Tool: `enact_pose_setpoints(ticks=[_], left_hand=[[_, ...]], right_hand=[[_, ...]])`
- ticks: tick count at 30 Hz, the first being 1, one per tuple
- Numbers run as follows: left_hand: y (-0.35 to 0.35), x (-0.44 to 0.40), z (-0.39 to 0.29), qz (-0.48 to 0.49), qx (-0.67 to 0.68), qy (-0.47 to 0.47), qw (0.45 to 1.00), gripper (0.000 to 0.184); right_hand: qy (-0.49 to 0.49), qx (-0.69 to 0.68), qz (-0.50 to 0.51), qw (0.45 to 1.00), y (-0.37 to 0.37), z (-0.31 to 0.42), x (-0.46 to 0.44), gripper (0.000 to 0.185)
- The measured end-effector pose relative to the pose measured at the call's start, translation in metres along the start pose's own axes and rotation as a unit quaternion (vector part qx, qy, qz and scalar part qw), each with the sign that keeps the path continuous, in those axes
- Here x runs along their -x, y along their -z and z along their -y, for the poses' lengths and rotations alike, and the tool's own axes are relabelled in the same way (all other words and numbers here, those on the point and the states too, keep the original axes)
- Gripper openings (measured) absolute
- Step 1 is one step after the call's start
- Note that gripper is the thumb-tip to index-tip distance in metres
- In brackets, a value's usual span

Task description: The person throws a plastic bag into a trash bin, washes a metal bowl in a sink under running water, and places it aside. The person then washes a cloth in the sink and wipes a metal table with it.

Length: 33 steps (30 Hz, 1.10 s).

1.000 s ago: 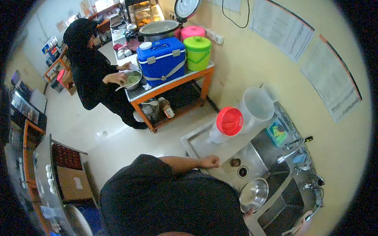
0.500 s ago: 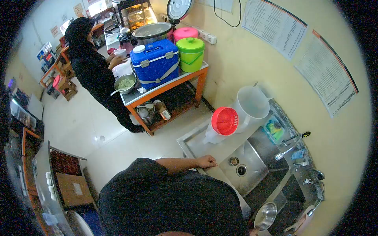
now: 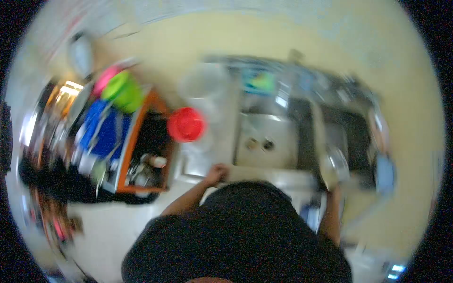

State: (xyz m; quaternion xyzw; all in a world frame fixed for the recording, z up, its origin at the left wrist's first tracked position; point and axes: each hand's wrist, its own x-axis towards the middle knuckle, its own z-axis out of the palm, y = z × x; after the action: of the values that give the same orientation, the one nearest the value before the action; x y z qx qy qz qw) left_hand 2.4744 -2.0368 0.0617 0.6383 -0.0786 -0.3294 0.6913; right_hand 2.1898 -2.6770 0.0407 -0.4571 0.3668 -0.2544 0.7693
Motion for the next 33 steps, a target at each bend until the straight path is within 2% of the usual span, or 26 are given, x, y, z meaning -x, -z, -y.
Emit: enact_pose_setpoints(ticks=[1,2,3,4,5,6,7,8,9,12,19,22,24,25,28,30,31,33], left_hand=[[-0.005,-0.002,0.003,-0.014,0.049,0.037,0.998,0.022],[-0.017,0.007,-0.019,-0.052,0.022,0.04,0.998,0.025],[-0.02,0.009,-0.026,-0.034,-0.017,0.028,0.999,0.026],[-0.03,0.013,-0.038,-0.013,0.039,0.003,0.999,0.025],[-0.041,0.017,-0.051,-0.035,0.012,0.03,0.999,0.027],[-0.045,0.013,-0.043,-0.013,0.003,0.042,0.999,0.027],[-0.043,0.009,-0.037,-0.016,0.021,0.032,0.999,0.029],[-0.038,0.006,-0.036,-0.025,0.042,0.018,0.999,0.031],[-0.039,0.006,-0.038,-0.04,0.037,0.026,0.998,0.033],[-0.04,0.005,-0.036,-0.018,0.018,0.011,1.0,0.033],[-0.043,0.005,-0.043,-0.026,0.029,0.033,0.999,0.033],[-0.042,0.004,-0.044,-0.009,-0.006,0.012,1.0,0.032],[-0.045,0.008,-0.049,-0.029,0.001,0.052,0.998,0.03],[-0.043,0.007,-0.048,-0.025,0.002,0.052,0.998,0.03],[-0.041,0.006,-0.041,-0.004,0.025,0.017,1.0,0.024],[-0.042,0.007,-0.039,-0.003,0.01,-0.051,0.999,0.016],[-0.041,0.008,-0.039,0.0,0.011,-0.053,0.999,0.016],[-0.039,0.006,-0.029,0.006,0.066,-0.034,0.997,0.008]], right_hand=[[-0.014,0.062,-0.085,0.994,0.001,0.004,-0.002,0.035],[-0.038,0.119,-0.167,0.978,0.005,0.008,-0.004,0.027],[0.008,0.245,-0.173,0.954,0.047,-0.013,-0.031,0.017],[0.051,0.368,-0.191,0.909,0.091,-0.034,-0.057,0.009],[0.054,0.609,-0.168,0.774,0.07,-0.016,-0.031,0.009],[0.102,0.802,-0.052,0.587,0.041,0.016,0.005,0.01],[0.09,0.8,-0.062,0.59,0.034,0.013,0.007,0.01],[0.03,0.557,-0.199,0.806,0.026,0.01,0.001,0.013],[-0.029,0.243,-0.309,0.919,0.015,0.008,-0.001,0.015],[-0.059,0.304,-0.266,0.913,0.003,0.021,0.018,0.021],[-0.076,0.302,-0.235,0.921,-0.04,0.039,0.062,0.025],[-0.097,0.272,-0.211,0.934,-0.054,0.044,0.077,0.025],[-0.107,0.213,-0.213,0.948,-0.05,0.041,0.077,0.03],[-0.127,0.227,-0.19,0.947,-0.043,0.041,0.074,0.029],[-0.126,0.19,-0.184,0.956,-0.047,0.044,0.079,0.028],[-0.113,0.156,-0.156,0.969,-0.042,0.041,0.077,0.027],[-0.103,0.121,-0.126,0.979,-0.04,0.039,0.078,0.027],[-0.102,0.135,-0.136,0.976,-0.048,0.049,0.088,0.026]])
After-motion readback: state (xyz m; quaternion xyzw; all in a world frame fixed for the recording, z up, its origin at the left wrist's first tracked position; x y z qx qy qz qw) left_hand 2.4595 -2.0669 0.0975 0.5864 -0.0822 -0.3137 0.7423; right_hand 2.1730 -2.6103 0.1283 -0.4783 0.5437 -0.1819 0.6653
